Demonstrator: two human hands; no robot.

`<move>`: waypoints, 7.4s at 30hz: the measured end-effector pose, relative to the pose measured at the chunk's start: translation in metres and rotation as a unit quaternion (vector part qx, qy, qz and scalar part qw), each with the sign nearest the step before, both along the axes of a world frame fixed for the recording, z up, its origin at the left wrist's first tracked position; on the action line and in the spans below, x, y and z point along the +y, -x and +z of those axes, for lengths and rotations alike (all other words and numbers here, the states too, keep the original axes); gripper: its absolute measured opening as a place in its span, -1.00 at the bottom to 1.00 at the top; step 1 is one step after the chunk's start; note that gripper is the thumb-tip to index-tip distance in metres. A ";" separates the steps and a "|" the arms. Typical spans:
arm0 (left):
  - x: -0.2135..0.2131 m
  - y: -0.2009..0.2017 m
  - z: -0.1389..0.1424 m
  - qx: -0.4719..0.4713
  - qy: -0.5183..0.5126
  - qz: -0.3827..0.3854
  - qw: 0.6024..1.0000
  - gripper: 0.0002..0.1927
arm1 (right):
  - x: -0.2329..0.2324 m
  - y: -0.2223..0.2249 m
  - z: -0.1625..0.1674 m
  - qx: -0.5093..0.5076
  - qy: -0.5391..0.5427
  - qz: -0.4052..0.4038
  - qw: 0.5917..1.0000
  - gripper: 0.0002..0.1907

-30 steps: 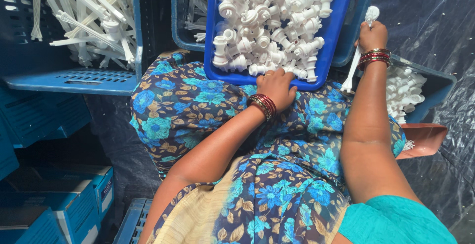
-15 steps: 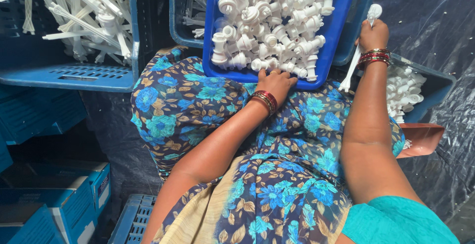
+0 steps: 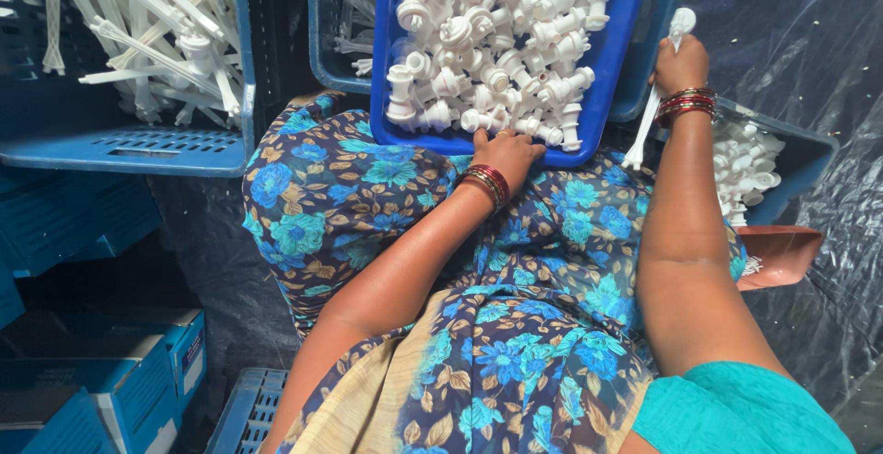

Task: The person sits on the floor and assembles white plastic plumbing components by hand. They pick up parts from a blue tray, fit them together, and place the assembled units into a larger blue crate.

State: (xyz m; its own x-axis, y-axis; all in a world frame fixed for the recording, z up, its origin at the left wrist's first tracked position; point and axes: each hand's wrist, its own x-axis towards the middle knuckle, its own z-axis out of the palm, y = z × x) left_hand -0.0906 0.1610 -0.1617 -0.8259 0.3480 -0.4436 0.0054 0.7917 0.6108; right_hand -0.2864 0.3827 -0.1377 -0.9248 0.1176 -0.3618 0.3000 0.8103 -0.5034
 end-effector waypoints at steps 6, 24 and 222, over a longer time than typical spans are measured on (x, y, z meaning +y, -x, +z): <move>-0.001 -0.003 0.007 0.025 0.002 -0.012 1.000 -0.55 | 0.000 -0.008 0.004 0.024 0.031 -0.051 0.998 -0.74; -0.056 -0.048 0.053 0.097 -0.031 -0.016 0.995 -0.60 | -0.259 -0.113 0.171 0.077 0.382 0.417 0.821 -0.37; -0.337 0.075 0.056 0.090 -0.006 0.688 0.720 -0.39 | -0.358 -0.058 0.059 0.144 0.005 0.421 0.896 -0.48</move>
State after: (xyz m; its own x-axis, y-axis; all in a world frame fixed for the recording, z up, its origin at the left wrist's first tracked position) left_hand -0.1654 -0.1759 -0.1055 -0.4351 -0.8523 -0.2903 -0.6994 0.1170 0.7051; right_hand -0.2281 0.0246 -0.0783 -0.7399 -0.6667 -0.0903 -0.5583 0.6833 -0.4705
